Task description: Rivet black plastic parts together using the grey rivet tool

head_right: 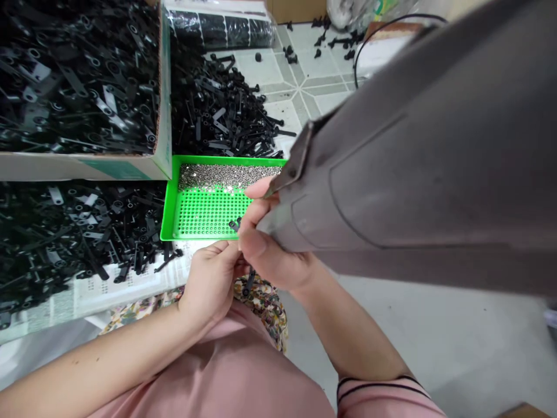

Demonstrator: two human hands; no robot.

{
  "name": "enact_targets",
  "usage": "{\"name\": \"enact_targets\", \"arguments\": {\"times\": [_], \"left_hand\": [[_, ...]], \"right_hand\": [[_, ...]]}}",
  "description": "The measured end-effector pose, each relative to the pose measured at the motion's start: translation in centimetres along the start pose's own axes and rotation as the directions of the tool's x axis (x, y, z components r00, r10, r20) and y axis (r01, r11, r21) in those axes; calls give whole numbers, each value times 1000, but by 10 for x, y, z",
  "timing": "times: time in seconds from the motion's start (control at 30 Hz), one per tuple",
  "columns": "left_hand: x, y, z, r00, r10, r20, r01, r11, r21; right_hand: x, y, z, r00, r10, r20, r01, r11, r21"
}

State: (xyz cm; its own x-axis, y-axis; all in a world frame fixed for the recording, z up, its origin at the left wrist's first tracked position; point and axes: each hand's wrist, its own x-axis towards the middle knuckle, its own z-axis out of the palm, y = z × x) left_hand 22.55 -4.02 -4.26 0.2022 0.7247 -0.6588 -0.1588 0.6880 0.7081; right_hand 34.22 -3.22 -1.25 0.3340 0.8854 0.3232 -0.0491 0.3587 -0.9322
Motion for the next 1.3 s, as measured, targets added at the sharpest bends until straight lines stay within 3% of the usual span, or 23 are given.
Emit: {"name": "enact_targets", "arguments": {"times": [0.07,0.17,0.27,0.43,1.0,1.17,1.3], "left_hand": [[0,1,-1,1000,-7,17,7,1000,21],[0,2,-4,997,-43,57,40,998,53],[-2,5,-7,994,-65,84,59,996,69],[-3,8,-11,988,-78,131,65,993,100],[1,6,-15,992,-42,116,21,984,176],[2,9,-12,993,-32,110,3,967,254],[2,11,-10,993,1,119,-39,947,318]], "right_hand": [[3,0,-3,994,-103,27,100,990,102],[10,3,-14,945,-221,-239,252,962,108],[16,13,-28,900,-202,-386,226,974,17],[16,29,-36,905,-210,-369,208,977,-46],[9,33,-36,908,-209,-364,184,978,-103],[10,19,-34,894,-239,-379,224,971,-83],[13,-1,-22,903,-232,-361,271,960,62]]}}
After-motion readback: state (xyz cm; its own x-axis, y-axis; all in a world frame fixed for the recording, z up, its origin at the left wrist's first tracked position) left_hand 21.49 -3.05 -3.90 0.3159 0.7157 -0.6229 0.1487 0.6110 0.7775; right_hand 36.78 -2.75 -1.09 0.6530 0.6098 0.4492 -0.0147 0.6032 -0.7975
